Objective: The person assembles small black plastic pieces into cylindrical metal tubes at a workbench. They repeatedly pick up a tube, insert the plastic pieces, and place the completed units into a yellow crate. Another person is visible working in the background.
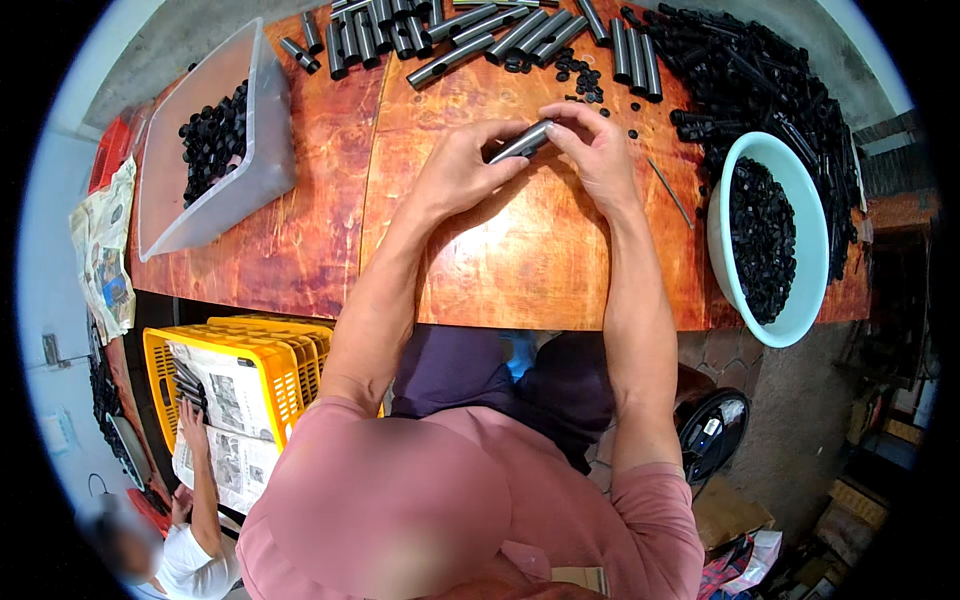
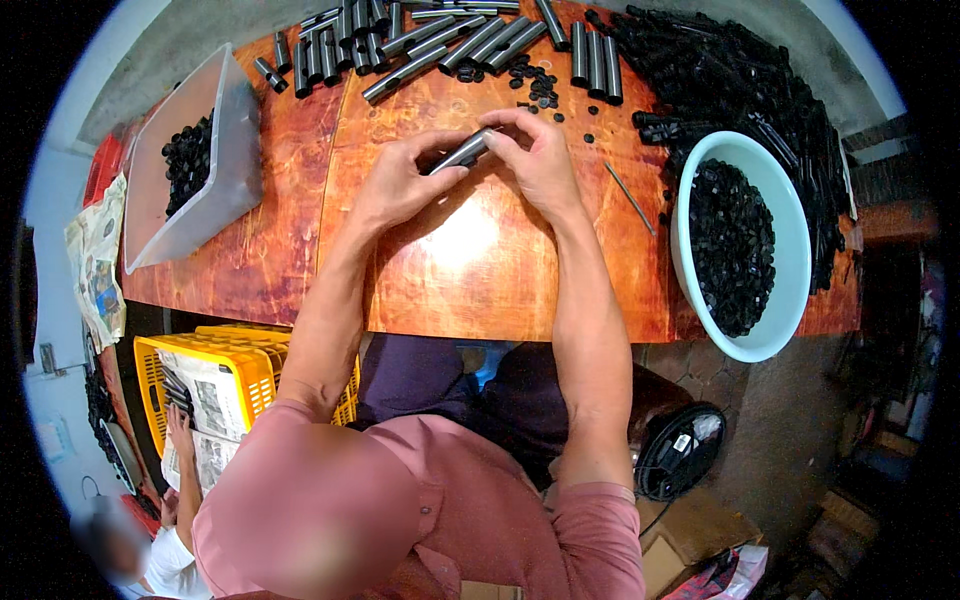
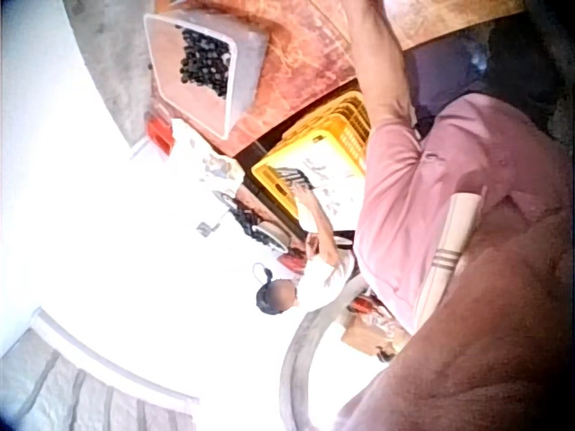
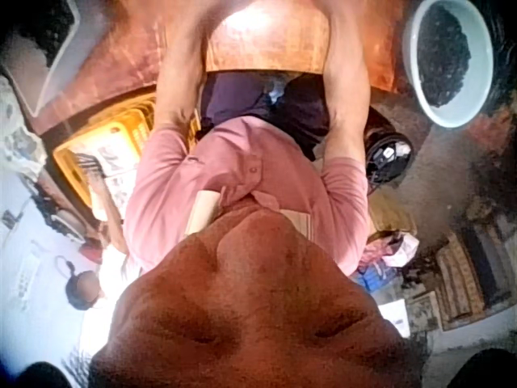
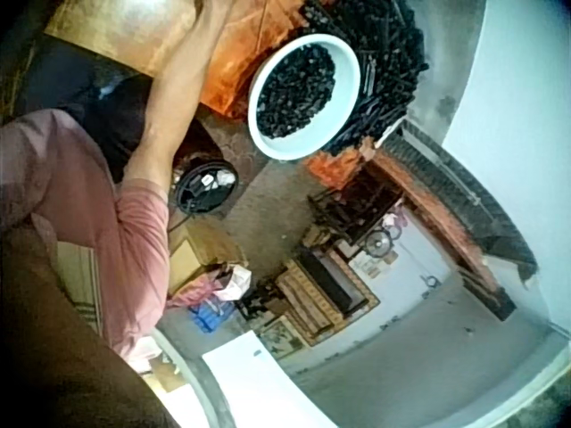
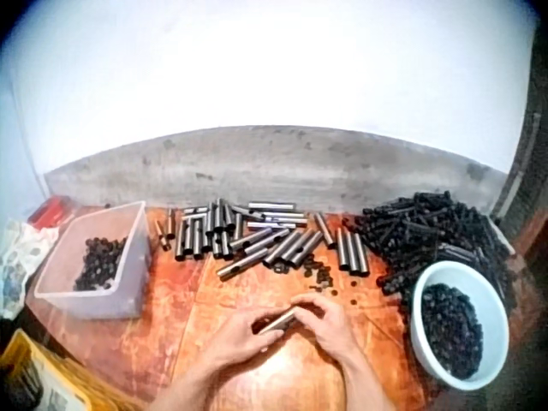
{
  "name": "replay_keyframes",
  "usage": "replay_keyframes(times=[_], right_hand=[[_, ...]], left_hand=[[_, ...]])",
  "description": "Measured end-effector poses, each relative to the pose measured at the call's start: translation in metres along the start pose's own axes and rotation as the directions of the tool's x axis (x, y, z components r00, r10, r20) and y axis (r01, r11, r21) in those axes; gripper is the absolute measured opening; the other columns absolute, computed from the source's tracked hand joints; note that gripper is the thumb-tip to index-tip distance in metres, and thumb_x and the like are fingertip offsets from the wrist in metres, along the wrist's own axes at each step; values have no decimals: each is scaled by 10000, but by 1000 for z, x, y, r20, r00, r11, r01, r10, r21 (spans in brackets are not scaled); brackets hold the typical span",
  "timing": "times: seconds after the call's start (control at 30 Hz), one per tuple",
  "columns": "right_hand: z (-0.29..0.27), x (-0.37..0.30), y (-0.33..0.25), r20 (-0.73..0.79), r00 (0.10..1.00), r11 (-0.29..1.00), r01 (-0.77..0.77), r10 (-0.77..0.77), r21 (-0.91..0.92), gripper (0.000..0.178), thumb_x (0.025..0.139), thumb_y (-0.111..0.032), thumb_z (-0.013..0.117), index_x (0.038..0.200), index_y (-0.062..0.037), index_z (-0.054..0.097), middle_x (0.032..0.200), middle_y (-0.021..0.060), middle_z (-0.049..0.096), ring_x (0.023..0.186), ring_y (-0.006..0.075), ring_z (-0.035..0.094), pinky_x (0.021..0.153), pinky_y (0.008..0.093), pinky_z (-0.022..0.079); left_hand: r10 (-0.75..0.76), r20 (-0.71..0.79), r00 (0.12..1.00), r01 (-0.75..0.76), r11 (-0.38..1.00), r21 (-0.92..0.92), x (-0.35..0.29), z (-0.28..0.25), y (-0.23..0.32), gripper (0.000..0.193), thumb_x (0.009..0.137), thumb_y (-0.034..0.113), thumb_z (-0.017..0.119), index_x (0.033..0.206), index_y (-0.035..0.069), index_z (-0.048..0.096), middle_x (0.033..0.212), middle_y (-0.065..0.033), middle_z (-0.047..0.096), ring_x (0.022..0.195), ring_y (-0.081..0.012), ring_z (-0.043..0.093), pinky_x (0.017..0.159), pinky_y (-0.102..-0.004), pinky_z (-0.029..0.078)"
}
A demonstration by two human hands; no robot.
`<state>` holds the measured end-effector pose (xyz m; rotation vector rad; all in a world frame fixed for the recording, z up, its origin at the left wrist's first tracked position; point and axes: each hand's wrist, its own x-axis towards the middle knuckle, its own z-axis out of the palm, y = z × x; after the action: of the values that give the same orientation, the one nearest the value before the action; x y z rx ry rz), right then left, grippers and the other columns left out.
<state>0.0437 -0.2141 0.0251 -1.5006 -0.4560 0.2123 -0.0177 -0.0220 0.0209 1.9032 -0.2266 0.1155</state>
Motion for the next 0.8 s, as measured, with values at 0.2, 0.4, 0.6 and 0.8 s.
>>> replay_keyframes(times=[0.2, 0.4, 0.6, 0.8], right_hand=[[-5, 2, 11, 78, 995, 998, -68, 69, -15, 175, 888, 26, 634, 1059, 20, 671, 937, 52, 679, 866, 123, 646, 755, 265, 537], [-10, 3, 19, 114, 990, 993, -72, 83, -96, 135, 859, 56, 628, 985, 22, 663, 921, 61, 669, 858, 141, 645, 758, 281, 534], [-16, 6, 33, 140, 990, 995, -22, 36, -100, 104, 836, 55, 626, 930, 21, 654, 897, 45, 648, 848, 141, 620, 764, 292, 507], [-20, 4, 24, 169, 979, 981, -79, 110, -178, 122, 842, 117, 613, 872, -1, 604, 1020, 34, 608, 945, 131, 614, 850, 268, 511]], left_hand=[[219, -51, 974, -182, 904, 387, -1, 2, -4, 389, 787, 89, 742, 1168, 42, 677, 1028, -161, 699, 918, -344, 679, 790, -413, 539], [221, 5, 975, -193, 837, 513, -1, 7, -4, 381, 788, 79, 747, 1160, 41, 673, 1060, -143, 680, 974, -350, 664, 821, -418, 524], [279, -40, 959, -217, 822, 527, -3, 10, -4, 299, 791, 114, 721, 1084, 59, 692, 996, -129, 680, 921, -339, 657, 786, -427, 522], [309, -33, 951, -242, 803, 545, -3, 14, 4, 299, 796, 140, 731, 1084, 68, 694, 961, -128, 668, 881, -340, 651, 776, -422, 521]])
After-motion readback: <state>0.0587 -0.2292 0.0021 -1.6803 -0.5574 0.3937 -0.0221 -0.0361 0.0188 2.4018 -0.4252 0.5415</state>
